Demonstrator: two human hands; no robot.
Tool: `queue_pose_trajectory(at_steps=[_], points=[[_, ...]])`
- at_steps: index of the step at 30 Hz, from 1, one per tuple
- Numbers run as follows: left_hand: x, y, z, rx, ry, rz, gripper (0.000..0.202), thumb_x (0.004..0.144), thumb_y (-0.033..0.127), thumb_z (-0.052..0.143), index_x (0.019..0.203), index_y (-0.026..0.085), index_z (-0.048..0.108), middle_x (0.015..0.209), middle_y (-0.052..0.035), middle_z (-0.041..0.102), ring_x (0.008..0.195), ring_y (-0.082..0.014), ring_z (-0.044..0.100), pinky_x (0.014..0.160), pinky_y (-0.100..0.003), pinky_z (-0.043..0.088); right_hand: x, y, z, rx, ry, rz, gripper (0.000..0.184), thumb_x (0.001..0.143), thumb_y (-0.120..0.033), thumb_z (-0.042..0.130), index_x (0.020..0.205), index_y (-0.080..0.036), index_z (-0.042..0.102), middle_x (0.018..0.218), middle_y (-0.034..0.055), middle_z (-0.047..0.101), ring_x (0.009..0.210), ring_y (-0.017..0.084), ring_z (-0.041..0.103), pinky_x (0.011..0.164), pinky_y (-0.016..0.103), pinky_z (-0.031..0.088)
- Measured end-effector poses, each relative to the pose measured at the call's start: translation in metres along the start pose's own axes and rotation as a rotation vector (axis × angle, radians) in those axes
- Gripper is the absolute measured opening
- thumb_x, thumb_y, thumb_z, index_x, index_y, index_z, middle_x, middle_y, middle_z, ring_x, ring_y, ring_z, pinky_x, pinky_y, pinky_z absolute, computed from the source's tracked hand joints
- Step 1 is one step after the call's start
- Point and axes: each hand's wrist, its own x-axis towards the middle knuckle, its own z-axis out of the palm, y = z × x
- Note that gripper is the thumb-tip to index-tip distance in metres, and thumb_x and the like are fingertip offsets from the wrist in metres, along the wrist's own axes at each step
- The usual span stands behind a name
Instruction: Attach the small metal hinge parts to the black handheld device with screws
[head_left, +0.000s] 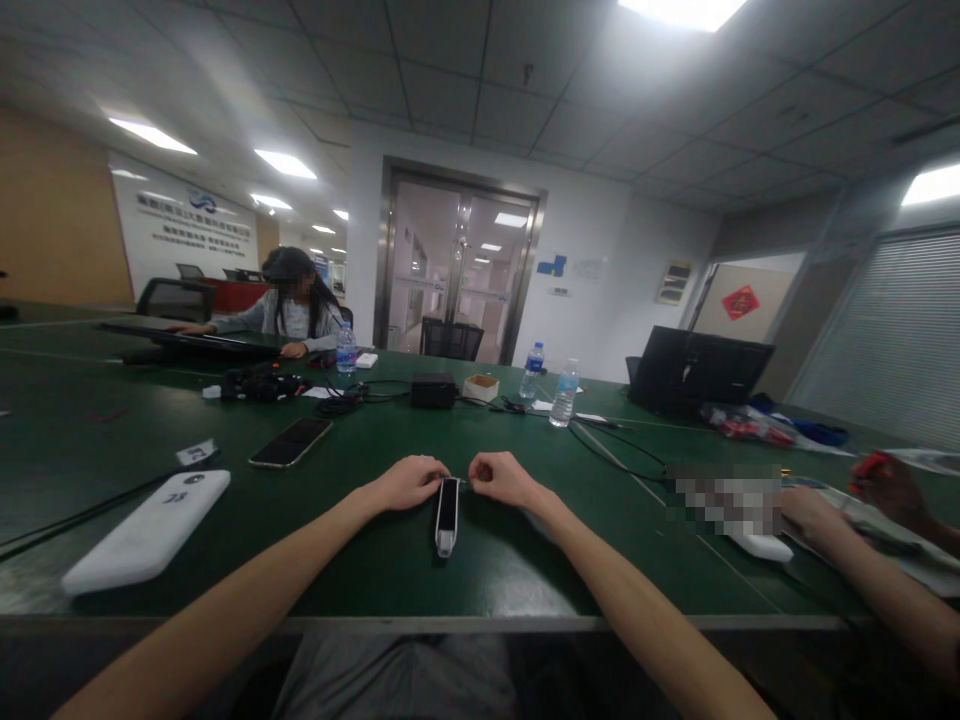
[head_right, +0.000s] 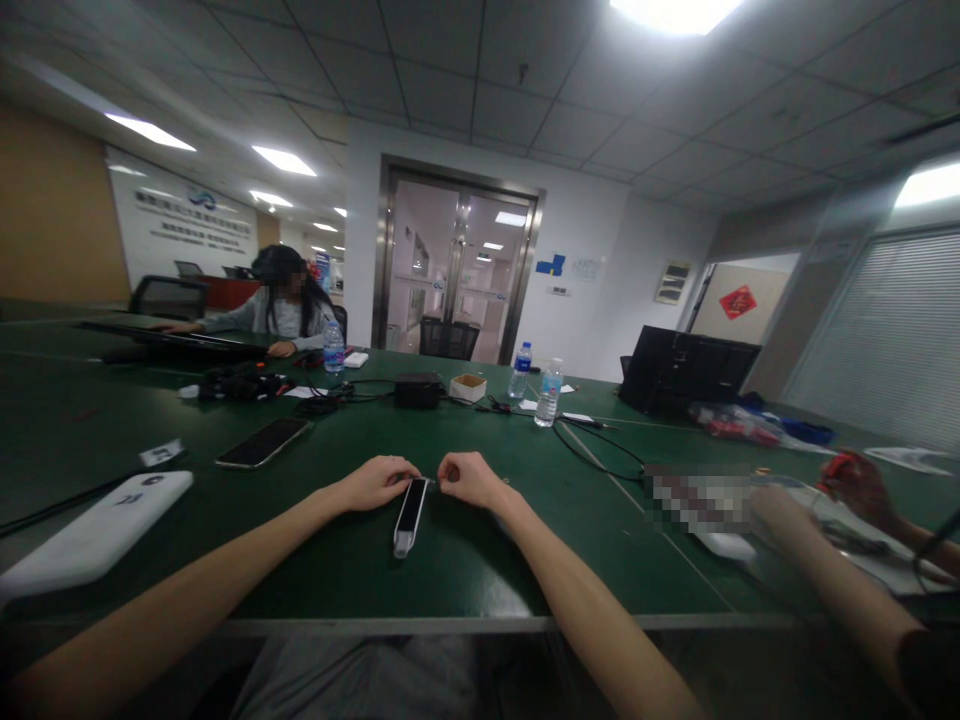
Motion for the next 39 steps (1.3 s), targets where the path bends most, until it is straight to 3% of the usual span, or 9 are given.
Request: queue_pose_trajectory(at_steps=[19, 39], points=[[0.001, -0.003, 0.003, 0.006, 0.003, 0.02, 0.026, 0.089, 0.027, 0.045, 0.104, 0.02, 0.064, 0.088, -0.0032, 0.065, 0.081, -0.0153, 0.058, 0.077, -0.025, 0.042, -0.001, -0.003, 0.002, 0.016, -0.032, 0.013, 0.014, 0.069, -0.012, 0.059, 0.082, -0.015, 0.065, 0.068, -0.0015, 0.061, 0.059, 0.008, 0.051, 0.056, 0.017, 0.039], [-0.001, 0.003, -0.002, -0.018, -0.001, 0.0, 0.026, 0.087, 0.027, 0.045, 0.102, 0.019, 0.065, 0.086, -0.003, 0.065, 0.076, -0.0148, 0.058, 0.069, -0.024, 0.043, 0.001, -0.003, 0.011, -0.014, 0.005, -0.087, 0.014, 0.077, -0.019, 0.06, 0.091, -0.018, 0.062, 0.085, 0.001, 0.065, 0.074, 0.011, 0.057, 0.067, 0.022, 0.043]])
